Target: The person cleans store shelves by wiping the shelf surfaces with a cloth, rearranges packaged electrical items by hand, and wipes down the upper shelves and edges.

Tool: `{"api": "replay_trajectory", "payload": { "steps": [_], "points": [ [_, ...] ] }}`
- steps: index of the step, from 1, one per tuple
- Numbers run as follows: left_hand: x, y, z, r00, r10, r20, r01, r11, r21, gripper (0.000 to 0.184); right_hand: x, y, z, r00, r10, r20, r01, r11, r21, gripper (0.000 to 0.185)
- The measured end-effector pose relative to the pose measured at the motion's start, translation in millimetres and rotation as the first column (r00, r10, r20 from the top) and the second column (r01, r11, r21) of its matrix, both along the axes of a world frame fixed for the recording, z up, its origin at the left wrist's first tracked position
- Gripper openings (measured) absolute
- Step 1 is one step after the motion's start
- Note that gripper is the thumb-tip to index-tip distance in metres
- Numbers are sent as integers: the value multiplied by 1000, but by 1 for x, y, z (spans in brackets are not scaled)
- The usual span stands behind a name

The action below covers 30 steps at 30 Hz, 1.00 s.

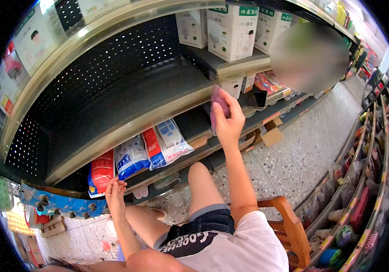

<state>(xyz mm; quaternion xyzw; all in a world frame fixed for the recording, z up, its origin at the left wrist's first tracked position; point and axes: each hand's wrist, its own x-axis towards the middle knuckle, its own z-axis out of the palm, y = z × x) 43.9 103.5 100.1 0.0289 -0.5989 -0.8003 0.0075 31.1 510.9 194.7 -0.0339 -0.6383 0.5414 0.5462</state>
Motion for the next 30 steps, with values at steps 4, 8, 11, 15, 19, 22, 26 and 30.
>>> {"api": "replay_trajectory", "payload": {
  "steps": [4,8,11,15,19,22,26,30],
  "points": [
    [-1,0,-3,1000,-14,-5,14,999,47,24,-26,-1,6,945,-315,-83,318,833,453,30],
    [1,3,-1,1000,-10,10,10,999,33,23,-49,-2,-8,856,-488,-170,502,706,500,25],
    [2,3,0,1000,2,19,-3,1000,27,22,-51,2,-7,810,-574,-119,565,709,422,23],
    [5,0,-2,1000,14,26,-15,999,51,23,-55,-4,-2,806,-585,-88,576,743,342,18],
    [1,-3,-8,1000,0,21,-1,997,74,23,-55,-15,6,836,-547,-45,530,785,321,15],
    [-5,-2,-10,1000,-20,5,20,994,109,23,-53,-27,9,872,-488,-41,472,815,337,14],
    [-8,5,-7,1000,-7,0,7,994,111,23,-50,-52,7,899,-432,-70,426,826,369,16],
    [-15,14,-2,1000,-9,-3,9,994,106,23,-48,-63,3,936,-339,-96,348,848,400,19]
  ]
}}
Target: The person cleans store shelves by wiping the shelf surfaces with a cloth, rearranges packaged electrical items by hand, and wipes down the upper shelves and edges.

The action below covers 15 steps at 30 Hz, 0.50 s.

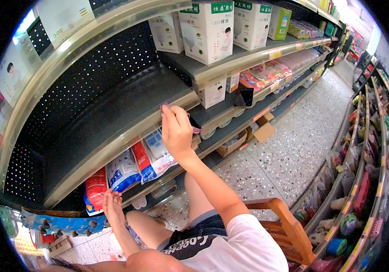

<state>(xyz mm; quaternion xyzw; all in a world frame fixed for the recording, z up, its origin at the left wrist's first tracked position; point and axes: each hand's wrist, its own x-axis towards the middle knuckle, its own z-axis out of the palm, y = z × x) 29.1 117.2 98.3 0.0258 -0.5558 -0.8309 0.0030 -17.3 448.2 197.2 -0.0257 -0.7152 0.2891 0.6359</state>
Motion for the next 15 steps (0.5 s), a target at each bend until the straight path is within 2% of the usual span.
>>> {"api": "replay_trajectory", "payload": {
  "steps": [3,10,15],
  "points": [
    [-4,11,5,1000,1,-12,-1,1000,-3,22,2,15,-4,997,77,-6,-76,995,59,21],
    [-11,21,8,998,-55,-34,54,998,-33,22,1,56,0,994,-109,1,108,989,-99,18],
    [-7,14,6,998,-52,-23,52,999,-17,21,-3,64,-11,975,-221,-29,217,969,-116,15]
  ]
}}
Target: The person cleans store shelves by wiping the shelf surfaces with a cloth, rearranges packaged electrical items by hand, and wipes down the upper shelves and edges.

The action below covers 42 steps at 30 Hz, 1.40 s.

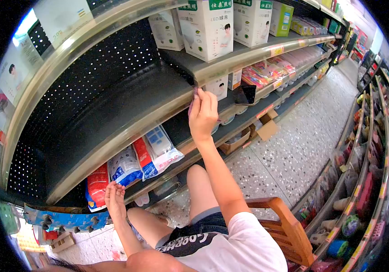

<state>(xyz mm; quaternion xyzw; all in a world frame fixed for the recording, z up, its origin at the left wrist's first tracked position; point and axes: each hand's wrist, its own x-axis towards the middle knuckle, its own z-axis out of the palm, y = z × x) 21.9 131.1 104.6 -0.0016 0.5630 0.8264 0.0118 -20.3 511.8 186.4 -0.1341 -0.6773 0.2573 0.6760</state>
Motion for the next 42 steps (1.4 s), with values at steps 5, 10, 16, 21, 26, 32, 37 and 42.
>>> {"api": "replay_trajectory", "payload": {
  "steps": [5,10,16,21,26,32,37,42],
  "points": [
    [4,-9,-1,1000,-10,-3,10,1000,-2,20,0,-18,1,1000,-16,13,17,995,-99,14],
    [3,-7,1,1000,0,8,0,1000,-9,20,-2,-43,-14,999,43,3,-43,999,-31,13],
    [2,-4,0,1000,-7,0,7,1000,-11,20,7,-93,-18,971,240,20,-240,971,11,16],
    [6,1,7,1000,14,9,-14,1000,-18,20,8,-103,-20,938,345,37,-347,932,100,20],
    [8,-2,11,1000,16,-1,-16,999,-28,22,9,-63,-4,978,203,49,-208,971,119,13],
    [11,-11,7,1000,23,-5,-23,1000,-18,24,8,-23,13,992,106,73,-107,994,8,14],
    [14,-19,4,999,42,0,-42,999,3,23,5,-40,23,988,135,75,-135,991,-7,12],
    [13,-23,-2,998,56,5,-56,998,12,23,2,-76,21,960,249,127,-264,957,119,15]
  ]
}}
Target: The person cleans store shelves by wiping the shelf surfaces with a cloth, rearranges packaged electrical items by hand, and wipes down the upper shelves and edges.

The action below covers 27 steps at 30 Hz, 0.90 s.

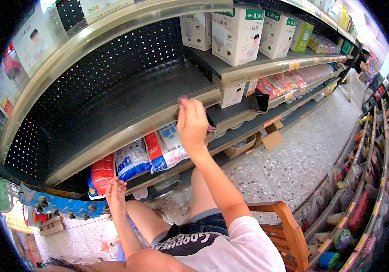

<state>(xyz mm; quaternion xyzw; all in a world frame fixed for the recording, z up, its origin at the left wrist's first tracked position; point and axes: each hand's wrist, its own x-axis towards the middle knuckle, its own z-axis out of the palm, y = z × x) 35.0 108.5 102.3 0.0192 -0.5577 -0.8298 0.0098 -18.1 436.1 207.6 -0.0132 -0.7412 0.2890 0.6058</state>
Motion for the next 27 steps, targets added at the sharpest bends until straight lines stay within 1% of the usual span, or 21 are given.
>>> {"api": "replay_trajectory", "payload": {
  "steps": [8,13,16,19,21,23,25,27],
  "points": [
    [0,0,-4,1000,-7,18,7,999,35,22,1,-44,2,989,142,26,-144,986,85,18],
    [6,3,3,1000,3,25,-4,999,38,21,4,-32,2,973,230,22,-231,961,154,19],
    [7,2,3,1000,6,17,-7,999,32,21,3,-12,-5,984,180,17,-180,968,177,20],
    [10,0,5,1000,8,10,-8,1000,23,22,8,9,-5,991,130,28,-131,989,73,19],
    [11,0,5,1000,10,14,-10,1000,22,21,6,26,-8,999,47,-7,-46,996,76,18],
    [11,1,6,1000,5,8,-5,1000,26,21,5,41,-12,1000,5,-16,-4,1000,29,16],
    [11,0,6,1000,3,1,-3,1000,26,20,5,50,-13,994,-104,-31,105,994,13,16],
    [11,-1,7,1000,1,-6,-1,999,32,20,1,43,-18,986,-154,-56,151,987,-53,16]
  ]
}}
